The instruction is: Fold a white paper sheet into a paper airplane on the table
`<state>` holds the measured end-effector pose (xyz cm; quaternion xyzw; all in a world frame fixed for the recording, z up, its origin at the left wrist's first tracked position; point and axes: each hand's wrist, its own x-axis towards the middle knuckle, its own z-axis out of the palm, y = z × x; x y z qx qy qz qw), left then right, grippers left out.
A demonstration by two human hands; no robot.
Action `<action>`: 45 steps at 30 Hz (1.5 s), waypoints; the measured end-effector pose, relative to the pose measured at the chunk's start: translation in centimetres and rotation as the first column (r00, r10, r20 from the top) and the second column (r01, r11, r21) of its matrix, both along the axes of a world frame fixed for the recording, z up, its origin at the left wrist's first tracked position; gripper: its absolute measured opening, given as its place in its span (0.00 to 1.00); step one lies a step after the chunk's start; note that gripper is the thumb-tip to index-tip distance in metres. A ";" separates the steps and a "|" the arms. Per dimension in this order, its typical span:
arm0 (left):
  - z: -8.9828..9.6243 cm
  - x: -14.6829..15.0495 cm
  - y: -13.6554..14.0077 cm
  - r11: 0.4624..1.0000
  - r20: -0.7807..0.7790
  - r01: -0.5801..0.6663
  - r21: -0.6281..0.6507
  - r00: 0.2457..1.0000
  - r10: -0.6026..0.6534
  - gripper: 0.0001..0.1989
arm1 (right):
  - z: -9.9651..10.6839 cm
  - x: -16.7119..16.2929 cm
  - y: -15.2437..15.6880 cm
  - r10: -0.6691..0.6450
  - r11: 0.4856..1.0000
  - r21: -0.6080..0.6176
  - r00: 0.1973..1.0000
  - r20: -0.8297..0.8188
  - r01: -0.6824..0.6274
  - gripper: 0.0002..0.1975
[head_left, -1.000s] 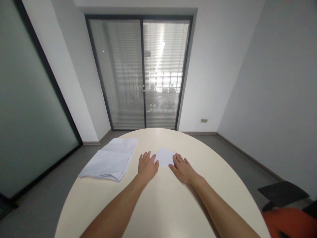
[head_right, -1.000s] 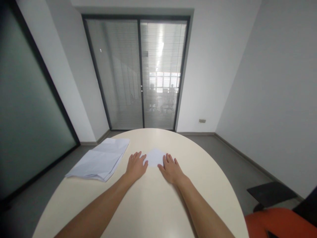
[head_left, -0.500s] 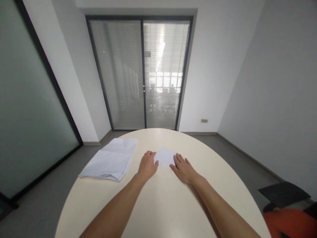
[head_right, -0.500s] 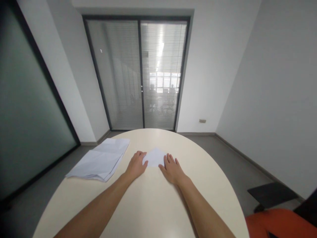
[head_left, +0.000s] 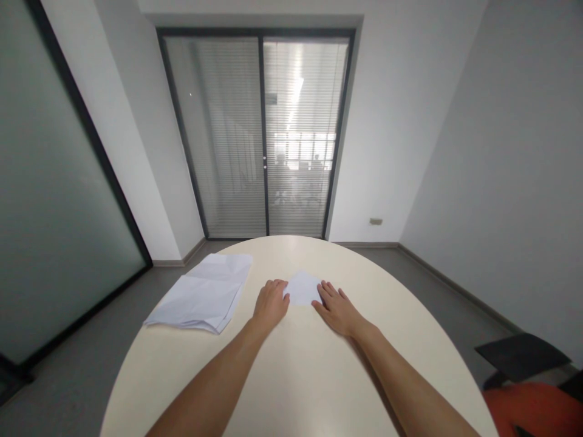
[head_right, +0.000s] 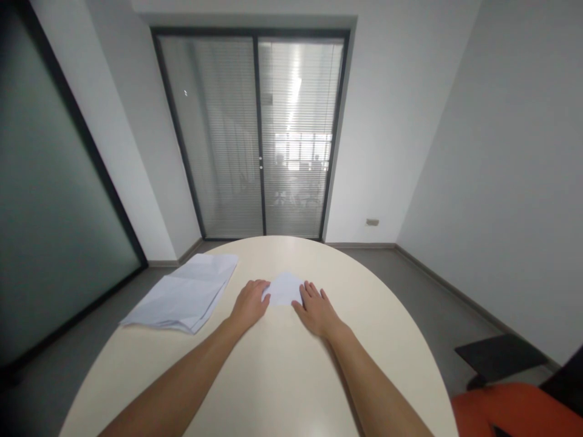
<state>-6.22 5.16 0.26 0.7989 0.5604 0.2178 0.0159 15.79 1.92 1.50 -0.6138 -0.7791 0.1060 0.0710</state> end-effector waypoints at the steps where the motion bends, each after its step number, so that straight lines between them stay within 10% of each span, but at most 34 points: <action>1: 0.1 0.0 -0.1 1.000 -0.017 -0.001 -0.010 1.000 0.001 0.16 | 0.0 0.0 0.0 -0.001 1.000 0.002 1.000 -0.001 0.001 0.37; 45: 2.1 1.6 -2.3 0.985 -0.290 0.168 -0.044 0.941 -0.174 0.18 | -0.1 0.3 0.2 -0.069 0.994 0.087 0.998 0.011 0.068 0.38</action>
